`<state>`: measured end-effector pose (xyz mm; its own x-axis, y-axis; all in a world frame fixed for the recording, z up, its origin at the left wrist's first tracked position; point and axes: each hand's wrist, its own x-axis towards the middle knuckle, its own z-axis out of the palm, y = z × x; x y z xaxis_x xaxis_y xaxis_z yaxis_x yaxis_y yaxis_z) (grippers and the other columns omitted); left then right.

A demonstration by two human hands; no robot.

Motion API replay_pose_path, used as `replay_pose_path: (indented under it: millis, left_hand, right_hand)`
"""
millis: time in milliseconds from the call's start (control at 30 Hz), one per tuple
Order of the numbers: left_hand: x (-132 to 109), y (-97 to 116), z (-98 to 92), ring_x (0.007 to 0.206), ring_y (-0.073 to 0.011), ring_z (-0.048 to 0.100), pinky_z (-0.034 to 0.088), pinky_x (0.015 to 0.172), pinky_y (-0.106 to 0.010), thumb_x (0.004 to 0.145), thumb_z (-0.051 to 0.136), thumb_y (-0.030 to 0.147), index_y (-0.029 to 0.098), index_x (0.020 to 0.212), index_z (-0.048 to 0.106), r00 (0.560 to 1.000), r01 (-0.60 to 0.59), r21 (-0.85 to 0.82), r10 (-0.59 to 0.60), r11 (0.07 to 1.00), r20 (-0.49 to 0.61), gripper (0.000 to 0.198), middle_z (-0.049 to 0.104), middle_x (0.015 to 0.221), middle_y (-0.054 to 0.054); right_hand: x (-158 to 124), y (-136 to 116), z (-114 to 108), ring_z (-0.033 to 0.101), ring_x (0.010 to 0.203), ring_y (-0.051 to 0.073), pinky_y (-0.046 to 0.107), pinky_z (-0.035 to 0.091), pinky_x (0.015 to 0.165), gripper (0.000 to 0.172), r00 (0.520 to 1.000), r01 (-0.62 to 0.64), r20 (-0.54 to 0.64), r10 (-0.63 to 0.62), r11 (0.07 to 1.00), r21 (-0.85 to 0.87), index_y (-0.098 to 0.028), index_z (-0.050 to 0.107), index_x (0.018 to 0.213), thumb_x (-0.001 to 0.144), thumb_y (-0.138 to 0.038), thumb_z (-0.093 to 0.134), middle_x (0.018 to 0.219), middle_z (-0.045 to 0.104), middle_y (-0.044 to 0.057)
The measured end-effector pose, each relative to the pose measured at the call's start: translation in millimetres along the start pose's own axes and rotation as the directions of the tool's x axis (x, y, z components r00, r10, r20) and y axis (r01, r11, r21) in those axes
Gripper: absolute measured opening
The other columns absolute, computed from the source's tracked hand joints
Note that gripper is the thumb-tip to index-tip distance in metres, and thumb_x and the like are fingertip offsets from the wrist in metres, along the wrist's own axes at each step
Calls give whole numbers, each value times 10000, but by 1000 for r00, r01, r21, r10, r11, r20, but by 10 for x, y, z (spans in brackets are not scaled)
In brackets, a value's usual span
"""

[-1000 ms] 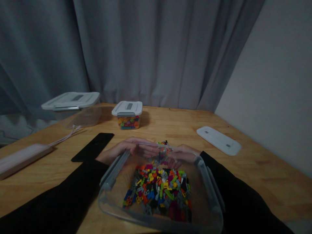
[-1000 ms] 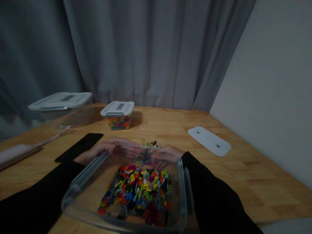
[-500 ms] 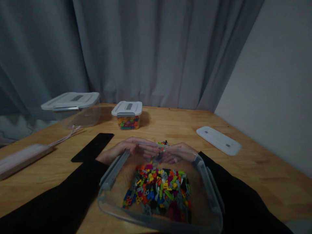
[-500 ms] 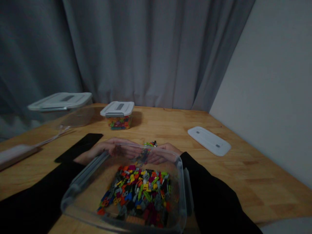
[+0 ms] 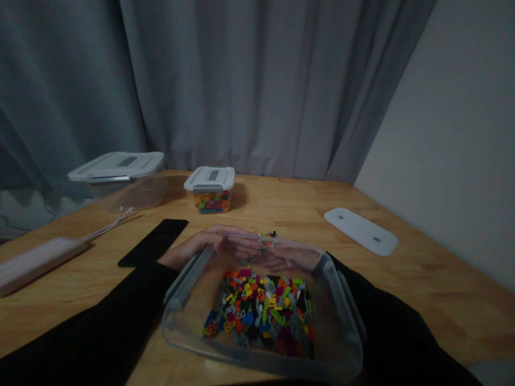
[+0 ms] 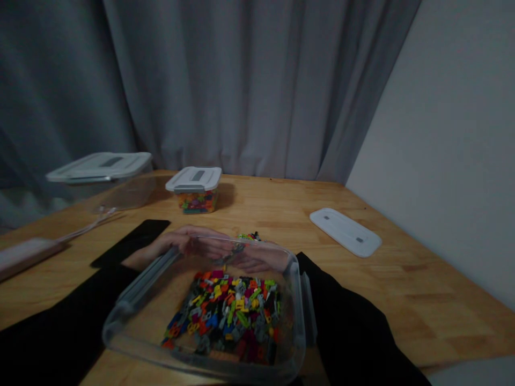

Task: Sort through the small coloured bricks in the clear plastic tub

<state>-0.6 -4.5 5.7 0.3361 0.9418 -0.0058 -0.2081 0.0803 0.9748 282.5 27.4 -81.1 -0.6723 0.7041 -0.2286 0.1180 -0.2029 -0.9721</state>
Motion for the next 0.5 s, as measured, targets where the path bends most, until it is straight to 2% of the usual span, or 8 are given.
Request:
replay_pose_path:
  millis: [67,133,167,200,267,333,433,500]
  left_hand:
    - [-4,-8,-11,1120,-293,667,592,928,-466,996,660,385,176,1286,653,999,-18,-1,18,1000,-36,357,651,1315,-91]
    - [-10,-17,-17,1119,-294,668,591,926,-470,994,664,381,168,1294,648,998,-34,-3,33,999,-59,368,651,1313,-94]
    - [-13,-21,-18,1119,-296,667,591,926,-472,994,665,381,163,1295,646,997,-40,-5,39,999,-65,372,651,1313,-94]
    - [-14,-23,-19,1119,-301,667,590,925,-474,992,668,381,156,1296,645,997,-46,-6,45,999,-67,379,651,1311,-93]
    - [-9,-24,-15,1119,-302,667,590,924,-477,991,670,379,152,1301,641,997,-53,-10,52,999,-55,387,650,1311,-95]
    - [8,-20,-5,1118,-298,667,591,922,-476,993,668,380,156,1306,638,999,-48,-12,48,999,-21,386,648,1314,-96]
    - [44,-17,22,1113,-288,674,588,936,-474,993,665,367,159,1266,666,997,-18,-12,19,1000,73,343,668,1298,-100]
    - [65,-17,43,1109,-325,688,573,980,-494,916,704,256,147,1137,748,991,-2,-13,4,1000,137,251,734,1223,-122]
  right_hand:
    - [-57,-35,-51,711,1209,259,445,521,1098,681,999,45,-19,-46,998,-35,-170,691,1302,873,-699,676,1337,718,162]
    - [-98,-59,-175,747,1120,272,461,583,1003,657,984,131,-95,-150,974,-182,-156,696,1282,910,-692,623,1261,750,169]
    - [-107,-62,-260,759,1067,277,464,607,945,634,960,175,-159,-229,939,-296,-151,704,1260,923,-680,610,1220,762,169]
    - [-106,-58,-353,766,1007,278,463,622,891,608,916,205,-231,-329,877,-435,-153,718,1221,917,-670,620,1174,773,162]
    - [-80,-23,-521,734,1037,293,495,587,948,559,837,213,-317,-445,800,-560,-173,744,1154,836,-633,739,1175,759,151]
    - [-33,48,-607,675,1148,314,523,511,1063,522,785,211,-349,-512,751,-626,-208,771,1092,730,-574,852,1211,734,132]
    - [33,175,-538,631,1202,325,532,472,1104,581,708,166,-384,-592,669,-724,-238,758,1198,705,-521,881,1265,689,130]
    - [50,223,-421,634,1198,334,524,484,1092,633,699,127,-344,-627,582,-804,-249,747,1256,703,-529,880,1273,688,129]
